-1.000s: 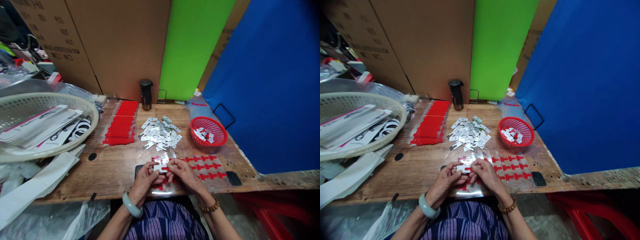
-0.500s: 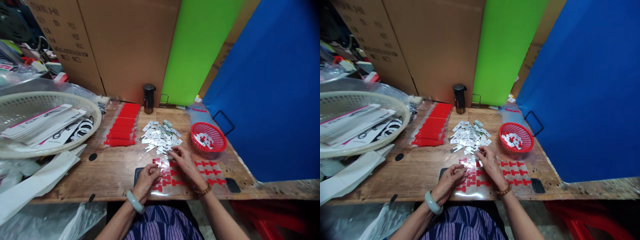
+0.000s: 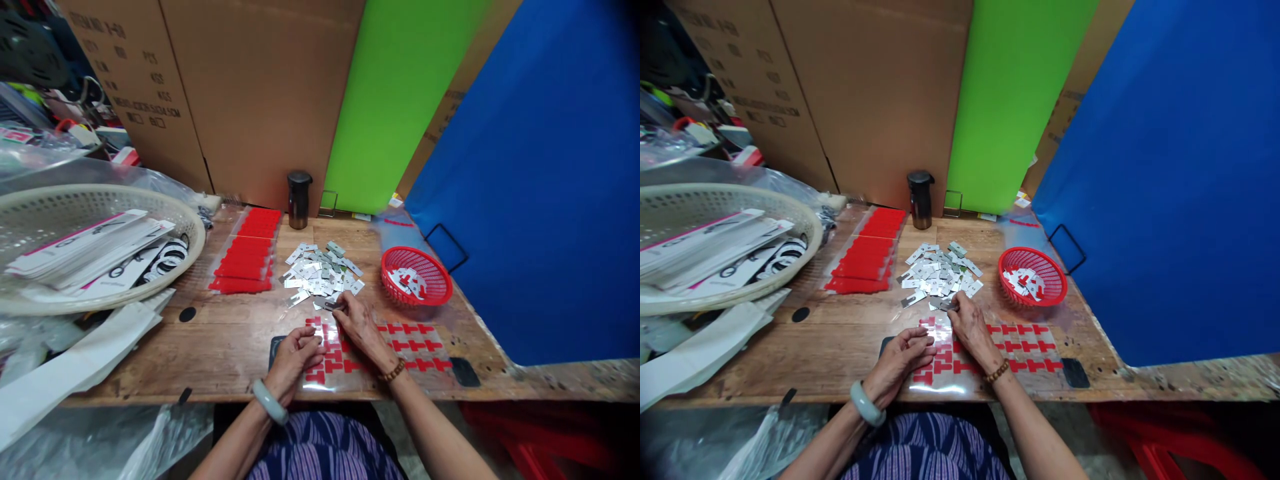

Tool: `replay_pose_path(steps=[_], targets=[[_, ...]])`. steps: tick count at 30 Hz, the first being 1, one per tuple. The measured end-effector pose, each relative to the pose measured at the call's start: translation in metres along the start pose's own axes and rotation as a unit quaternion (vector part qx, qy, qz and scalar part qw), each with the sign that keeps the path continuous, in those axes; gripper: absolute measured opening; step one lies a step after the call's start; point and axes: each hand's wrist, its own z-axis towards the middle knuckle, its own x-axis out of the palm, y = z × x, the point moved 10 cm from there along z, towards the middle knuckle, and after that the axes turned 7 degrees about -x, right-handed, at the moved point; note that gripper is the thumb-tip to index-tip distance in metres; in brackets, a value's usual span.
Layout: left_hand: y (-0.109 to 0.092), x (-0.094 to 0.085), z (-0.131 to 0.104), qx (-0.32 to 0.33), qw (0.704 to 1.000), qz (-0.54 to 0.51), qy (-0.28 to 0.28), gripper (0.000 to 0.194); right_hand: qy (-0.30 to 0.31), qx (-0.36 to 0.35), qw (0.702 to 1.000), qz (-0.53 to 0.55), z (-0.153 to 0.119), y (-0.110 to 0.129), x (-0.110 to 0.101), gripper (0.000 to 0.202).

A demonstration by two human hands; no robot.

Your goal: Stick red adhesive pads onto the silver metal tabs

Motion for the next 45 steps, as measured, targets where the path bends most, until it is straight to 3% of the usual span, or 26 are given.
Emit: replay_pose_path(steps=[4, 7, 10, 14, 30, 34, 38, 45], targets=[[-0.016, -0.007, -0.001, 0.053, 0.998, -0.004, -0.017, 0.039, 0.028, 0.035, 0.992, 0.115, -0.008, 0.002, 0.002, 0.003], [-0.027, -0.009, -0.003, 0.081, 0.997, -0.010, -0.015, 0.045, 0.089, 0.093, 0.948, 0.290, -0.020, 0.006, 0.017, 0.012], [-0.025, -0.004, -0.005, 0.047, 0.999, 0.013, 0.010, 0.033, 0.134, 0.132, 0.903, 0.387, -0.034, 0.016, 0.027, 0.020], [-0.021, -0.001, -0.010, 0.020, 0.999, 0.022, 0.025, 0.018, 0.134, 0.127, 0.893, 0.411, -0.043, 0.027, 0.025, 0.029], [-0.011, 0.002, -0.016, -0.049, 0.996, 0.000, 0.070, 0.016, 0.117, 0.032, 0.953, 0.278, -0.049, 0.036, 0.023, 0.021], [-0.018, -0.011, -0.009, -0.016, 1.000, -0.007, 0.024, 0.011, 0.096, 0.056, 0.959, 0.262, -0.041, 0.027, 0.027, 0.036], [-0.032, -0.029, 0.002, 0.041, 0.998, -0.023, -0.041, 0.012, 0.013, 0.016, 0.991, 0.129, -0.025, 0.030, 0.011, 0.015], [-0.054, -0.034, 0.023, 0.098, 0.993, -0.021, -0.065, 0.017, 0.010, -0.026, 0.999, -0.024, -0.015, 0.037, 0.028, 0.010]])
